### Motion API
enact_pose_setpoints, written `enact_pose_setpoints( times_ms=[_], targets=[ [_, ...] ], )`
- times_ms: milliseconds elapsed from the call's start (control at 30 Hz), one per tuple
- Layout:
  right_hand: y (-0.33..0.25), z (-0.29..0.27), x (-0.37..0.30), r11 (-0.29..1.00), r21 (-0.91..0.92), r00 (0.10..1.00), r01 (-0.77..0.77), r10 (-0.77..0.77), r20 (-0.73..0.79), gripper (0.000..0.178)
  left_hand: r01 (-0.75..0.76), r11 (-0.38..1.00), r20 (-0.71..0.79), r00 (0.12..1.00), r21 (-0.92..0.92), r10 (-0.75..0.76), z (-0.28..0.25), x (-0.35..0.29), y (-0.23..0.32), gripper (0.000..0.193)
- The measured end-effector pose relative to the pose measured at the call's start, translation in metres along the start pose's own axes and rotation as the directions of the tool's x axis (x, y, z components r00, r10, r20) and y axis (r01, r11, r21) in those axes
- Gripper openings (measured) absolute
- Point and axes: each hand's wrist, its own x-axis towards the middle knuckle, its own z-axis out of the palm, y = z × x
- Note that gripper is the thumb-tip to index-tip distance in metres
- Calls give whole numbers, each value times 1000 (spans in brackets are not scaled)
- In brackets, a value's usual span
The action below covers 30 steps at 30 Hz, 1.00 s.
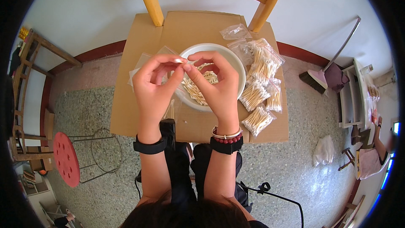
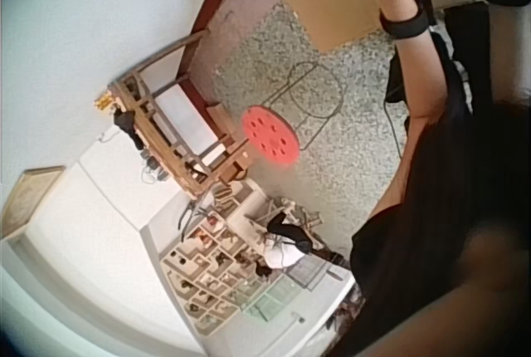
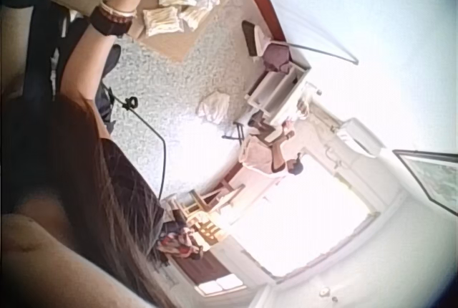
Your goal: The person is packing cotton swabs from a bowl into small plastic bags.
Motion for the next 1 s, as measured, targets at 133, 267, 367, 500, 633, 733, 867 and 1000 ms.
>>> enact_pose_setpoints(
  times_ms=[133,267,367,500,633,733,867,1000],
  targets=[
    [-7,0,-3,966,231,993,-116,117,8,15,126,844,49,992,-522,-118,-5,1,1,13],
    [-2,-12,-6,955,267,991,-133,122,57,17,192,810,132,981,-554,-143,-9,1,0,13],
    [-2,-12,-5,949,282,990,-142,137,39,17,190,800,137,981,-570,-135,-11,0,-1,13],
    [1,-12,-4,938,288,981,-191,173,87,16,173,808,108,985,-564,-136,-11,-1,-1,10],
    [0,-13,-3,933,315,985,-171,164,50,16,205,844,154,977,-495,-148,-13,1,-2,16],
    [-2,-12,1,932,304,977,-197,212,-18,15,190,972,154,974,-142,-168,-21,0,-3,42],
    [-1,-11,2,932,255,960,-259,276,-34,15,77,759,165,957,646,-238,-35,-24,-24,99],
    [6,-9,1,947,119,951,-298,305,-44,16,117,704,208,910,700,-358,-25,-32,-38,114]
  ],
)
